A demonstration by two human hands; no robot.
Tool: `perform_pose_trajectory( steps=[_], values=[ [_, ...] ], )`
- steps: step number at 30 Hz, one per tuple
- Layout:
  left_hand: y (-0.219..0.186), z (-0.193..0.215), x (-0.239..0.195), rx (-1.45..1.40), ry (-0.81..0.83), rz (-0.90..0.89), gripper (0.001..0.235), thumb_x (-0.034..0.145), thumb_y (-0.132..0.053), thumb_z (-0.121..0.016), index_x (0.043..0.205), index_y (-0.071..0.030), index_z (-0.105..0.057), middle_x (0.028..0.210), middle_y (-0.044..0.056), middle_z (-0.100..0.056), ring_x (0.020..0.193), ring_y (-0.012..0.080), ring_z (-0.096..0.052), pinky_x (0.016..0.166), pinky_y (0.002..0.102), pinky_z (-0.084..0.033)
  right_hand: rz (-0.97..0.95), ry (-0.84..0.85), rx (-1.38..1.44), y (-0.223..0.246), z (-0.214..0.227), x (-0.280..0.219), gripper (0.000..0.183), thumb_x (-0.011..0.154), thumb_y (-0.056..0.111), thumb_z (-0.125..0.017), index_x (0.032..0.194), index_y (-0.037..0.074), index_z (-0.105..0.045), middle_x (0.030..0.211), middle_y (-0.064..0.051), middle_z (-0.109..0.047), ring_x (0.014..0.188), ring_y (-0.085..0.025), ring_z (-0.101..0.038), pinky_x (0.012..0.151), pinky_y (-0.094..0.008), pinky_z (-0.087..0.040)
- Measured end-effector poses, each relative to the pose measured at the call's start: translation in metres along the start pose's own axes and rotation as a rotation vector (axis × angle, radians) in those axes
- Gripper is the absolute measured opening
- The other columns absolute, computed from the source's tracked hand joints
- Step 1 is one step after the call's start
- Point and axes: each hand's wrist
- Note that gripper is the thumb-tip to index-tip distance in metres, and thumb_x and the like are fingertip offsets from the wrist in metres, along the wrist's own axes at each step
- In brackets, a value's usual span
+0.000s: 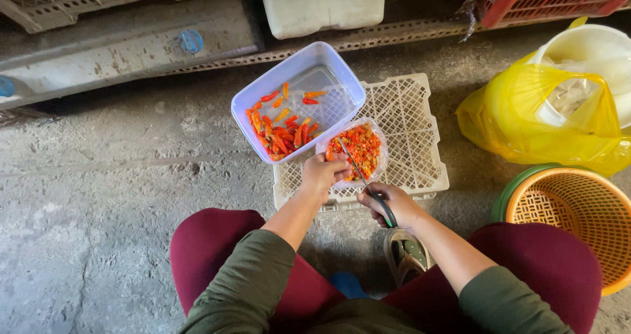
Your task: The person sits on the floor and uses scissors to cut red chilies into small pieces, placing them into a plastic container. The person repeatedly picks chilies from a larger container and cuts them over the smaller container.
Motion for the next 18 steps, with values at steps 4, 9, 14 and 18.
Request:
perform_pose_trajectory(
  steps=[4, 9, 14, 18],
  values=[
    [-0.001, 0.001, 0.003, -0.021, -0.030, -0.019, 0.024, 0.084, 0.006, -0.070, 0.106, 0.007, -0.060, 0.103, 0.015, -0.069, 0.084, 0.0242, -0.073, 0.075, 0.034, -0.065, 0.006, 0.039, 0.063, 0.000, 0.003, 0.001, 0.047, 0.086, 0.054, -0.071, 0.098, 0.008, -0.065, 0.065, -0.002, -0.054, 0.054, -0.012, -0.052, 0.049, -0.028, -0.044],
    [-0.006, 0.000, 0.001, 0.052, -0.041, -0.065, 0.022, 0.083, 0.007, -0.069, 0.102, 0.006, -0.057, 0.103, 0.013, -0.069, 0.083, 0.0234, -0.073, 0.073, 0.034, -0.065, 0.039, 0.075, 0.004, -0.001, 0.004, 0.002, 0.046, 0.086, 0.055, -0.070, 0.100, 0.011, -0.066, 0.068, 0.002, -0.055, 0.058, -0.009, -0.053, 0.053, -0.026, -0.046],
    [-0.017, -0.006, -0.007, 0.207, -0.060, -0.078, 0.021, 0.082, 0.005, -0.071, 0.101, 0.008, -0.061, 0.095, 0.013, -0.069, 0.077, 0.0218, -0.073, 0.070, 0.033, -0.065, 0.054, 0.044, -0.029, 0.005, 0.004, -0.002, 0.046, 0.085, 0.052, -0.073, 0.102, 0.010, -0.069, 0.066, 0.000, -0.052, 0.057, -0.010, -0.049, 0.050, -0.027, -0.042],
    [-0.016, -0.007, -0.007, 0.251, -0.055, -0.153, 0.022, 0.083, 0.003, -0.072, 0.101, 0.006, -0.061, 0.091, 0.014, -0.068, 0.075, 0.0205, -0.071, 0.067, 0.032, -0.063, -0.004, -0.033, -0.261, 0.008, 0.010, -0.001, 0.048, 0.084, 0.055, -0.071, 0.104, 0.012, -0.074, 0.064, -0.005, -0.059, 0.053, -0.014, -0.055, 0.050, -0.028, -0.044]
  ],
)
Point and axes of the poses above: each hand's wrist, its own x-axis towards the middle knuckle, its own z-axis out of the back of the hand, y = z × x
